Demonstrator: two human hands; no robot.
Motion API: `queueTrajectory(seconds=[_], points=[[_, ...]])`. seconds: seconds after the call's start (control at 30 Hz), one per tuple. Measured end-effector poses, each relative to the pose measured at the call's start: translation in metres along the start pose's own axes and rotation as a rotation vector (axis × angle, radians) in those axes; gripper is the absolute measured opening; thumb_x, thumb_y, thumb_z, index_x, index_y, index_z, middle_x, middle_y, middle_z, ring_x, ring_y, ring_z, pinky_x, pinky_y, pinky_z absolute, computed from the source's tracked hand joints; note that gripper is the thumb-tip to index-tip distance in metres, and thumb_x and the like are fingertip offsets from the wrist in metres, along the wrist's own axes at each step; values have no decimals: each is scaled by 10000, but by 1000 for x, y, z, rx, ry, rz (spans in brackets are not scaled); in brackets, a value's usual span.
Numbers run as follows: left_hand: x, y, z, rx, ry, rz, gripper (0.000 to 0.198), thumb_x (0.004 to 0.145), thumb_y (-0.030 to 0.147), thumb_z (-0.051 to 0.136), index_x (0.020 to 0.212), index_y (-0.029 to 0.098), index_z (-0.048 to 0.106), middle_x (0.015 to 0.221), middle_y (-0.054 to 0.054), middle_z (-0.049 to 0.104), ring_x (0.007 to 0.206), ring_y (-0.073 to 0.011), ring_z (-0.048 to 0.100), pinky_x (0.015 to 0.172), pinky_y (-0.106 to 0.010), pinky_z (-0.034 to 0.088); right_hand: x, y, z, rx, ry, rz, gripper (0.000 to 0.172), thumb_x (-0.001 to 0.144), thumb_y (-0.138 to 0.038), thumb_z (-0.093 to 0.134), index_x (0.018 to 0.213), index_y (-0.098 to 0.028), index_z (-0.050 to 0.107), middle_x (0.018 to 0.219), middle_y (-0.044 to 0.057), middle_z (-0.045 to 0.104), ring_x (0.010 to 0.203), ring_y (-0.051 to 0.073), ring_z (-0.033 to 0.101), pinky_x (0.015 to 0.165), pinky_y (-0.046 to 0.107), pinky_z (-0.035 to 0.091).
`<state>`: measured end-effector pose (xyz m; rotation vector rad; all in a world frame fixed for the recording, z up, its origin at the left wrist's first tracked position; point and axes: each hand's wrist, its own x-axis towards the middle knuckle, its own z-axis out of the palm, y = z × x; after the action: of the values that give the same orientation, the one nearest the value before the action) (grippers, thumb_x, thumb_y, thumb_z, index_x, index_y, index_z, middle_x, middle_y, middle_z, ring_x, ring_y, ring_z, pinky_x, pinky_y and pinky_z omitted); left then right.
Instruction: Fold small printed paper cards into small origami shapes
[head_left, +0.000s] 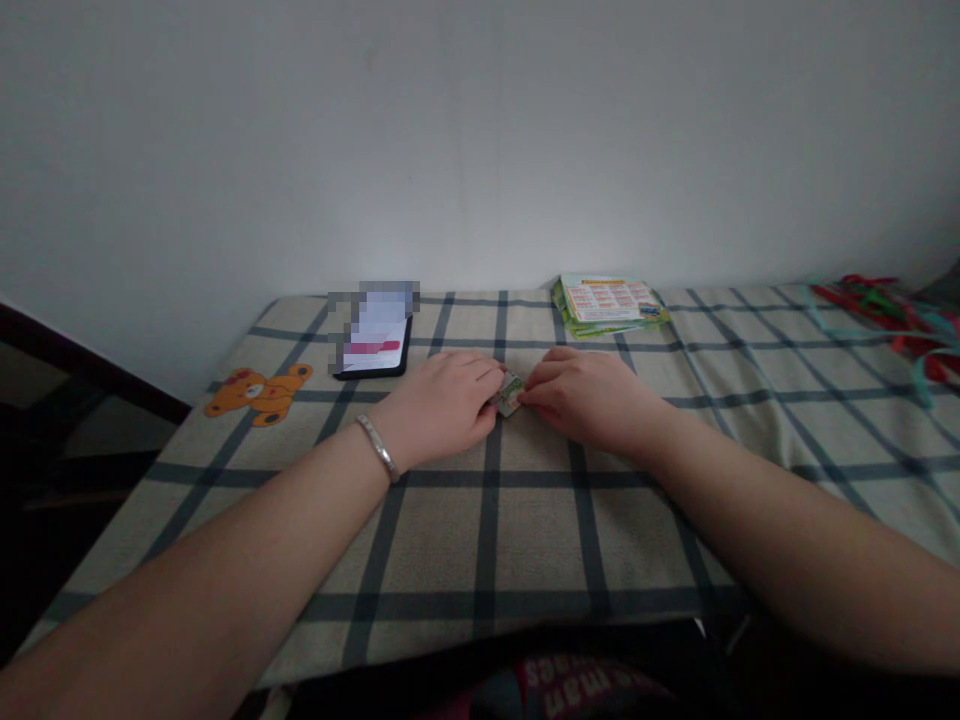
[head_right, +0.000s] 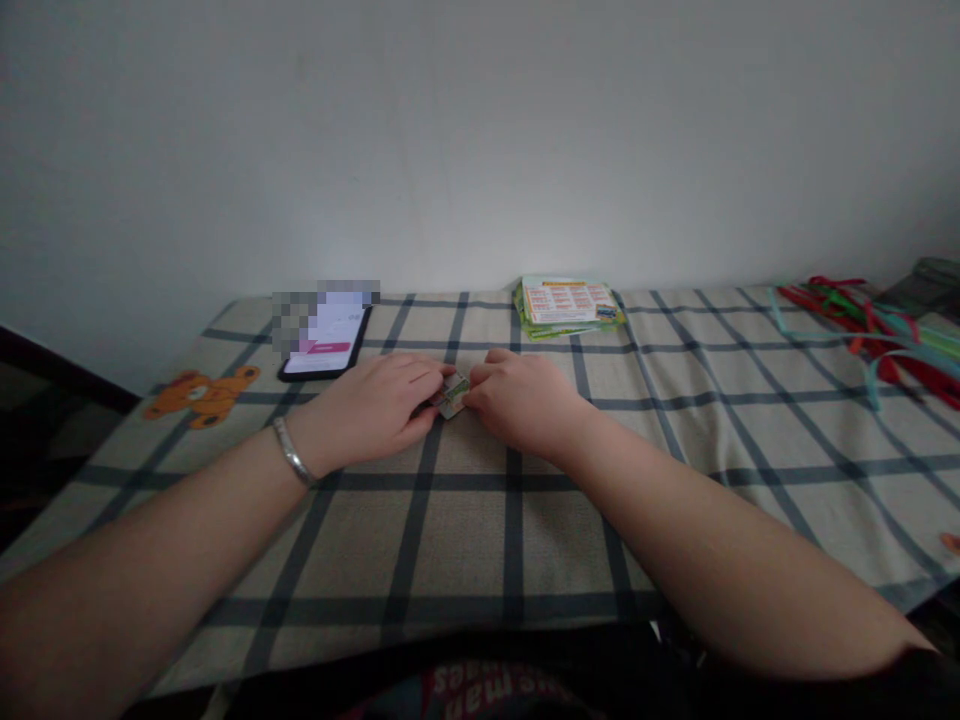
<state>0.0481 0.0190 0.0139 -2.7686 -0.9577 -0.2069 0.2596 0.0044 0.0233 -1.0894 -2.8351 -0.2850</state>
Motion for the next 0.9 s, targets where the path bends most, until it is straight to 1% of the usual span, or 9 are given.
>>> queueTrajectory(seconds=[0.07, 0.13, 0.23, 0.3, 0.37, 0.47, 0.57, 0.8, 0.9], points=[[0, -1, 0, -6, -5, 1, 286, 875, 256, 489, 1093, 118, 612, 1181, -110, 638, 1124, -255, 572, 995, -407, 454, 0, -1, -1, -6, -12, 8, 230, 920, -215, 497, 937, -211, 727, 945, 29, 715, 899, 194, 606, 689, 302, 407], [-1, -1, 1, -13, -4, -8, 325, 893, 255, 482, 1173, 129, 588, 1208, -95, 631, 1143, -244, 562, 1014, -401, 436, 0, -3, -3, -13, -34, 25, 249, 932, -225, 477, 930, -205, 726, 938, 36, 717, 873, 191, 616, 686, 305, 406], [-2, 0, 3, -1, 0, -19, 371, 948, 283, 425, 1275, 156, 546, 1233, -80, 619, 1169, -243, 540, 1033, -423, 408, 0, -5, -5, -23, -66, 47, 262, 938, -234, 466, 931, -193, 725, 948, 53, 718, 862, 192, 629, 682, 304, 403], [-2, 2, 6, 17, -5, -34, 370, 961, 293, 409, 1272, 158, 558, 1226, -87, 609, 1170, -252, 530, 1026, -429, 406, 0, -7, -5, -23, -75, 58, 264, 938, -240, 464, 961, -193, 723, 977, 56, 719, 857, 191, 638, 668, 302, 398], [-1, 5, 8, 29, 0, -62, 368, 949, 264, 428, 1274, 148, 557, 1209, -101, 597, 1168, -255, 523, 1010, -413, 417, 1, -7, -5, -24, -74, 64, 276, 943, -249, 453, 970, -193, 722, 988, 55, 719, 847, 191, 644, 651, 303, 392], [0, 8, 10, 50, 15, -80, 365, 927, 221, 449, 1264, 140, 564, 1171, -109, 591, 1156, -262, 517, 1004, -411, 418, 1, -7, -4, -35, -60, 62, 288, 942, -253, 444, 938, -183, 724, 971, 58, 722, 832, 192, 643, 638, 305, 382], [0, 9, 8, 55, 10, -81, 368, 931, 223, 435, 1263, 138, 568, 1173, -111, 587, 1148, -265, 517, 1000, -413, 418, 1, -7, -4, -39, -55, 63, 289, 936, -251, 444, 925, -183, 725, 961, 57, 723, 812, 193, 640, 629, 310, 374], [-5, 6, 0, 66, -25, -82, 370, 951, 272, 418, 1266, 160, 578, 1281, -99, 578, 1232, -267, 478, 1079, -453, 324, -1, -8, -4, -33, -14, 60, 276, 923, -252, 458, 912, -200, 729, 949, 40, 717, 777, 181, 634, 574, 306, 326], [-9, 4, -2, 55, -55, -88, 399, 952, 305, 423, 1300, 158, 552, 1343, -97, 553, 1266, -269, 460, 1085, -451, 309, -1, -8, -4, -35, -13, 54, 279, 923, -251, 455, 895, -199, 728, 935, 40, 713, 767, 179, 629, 565, 301, 309]])
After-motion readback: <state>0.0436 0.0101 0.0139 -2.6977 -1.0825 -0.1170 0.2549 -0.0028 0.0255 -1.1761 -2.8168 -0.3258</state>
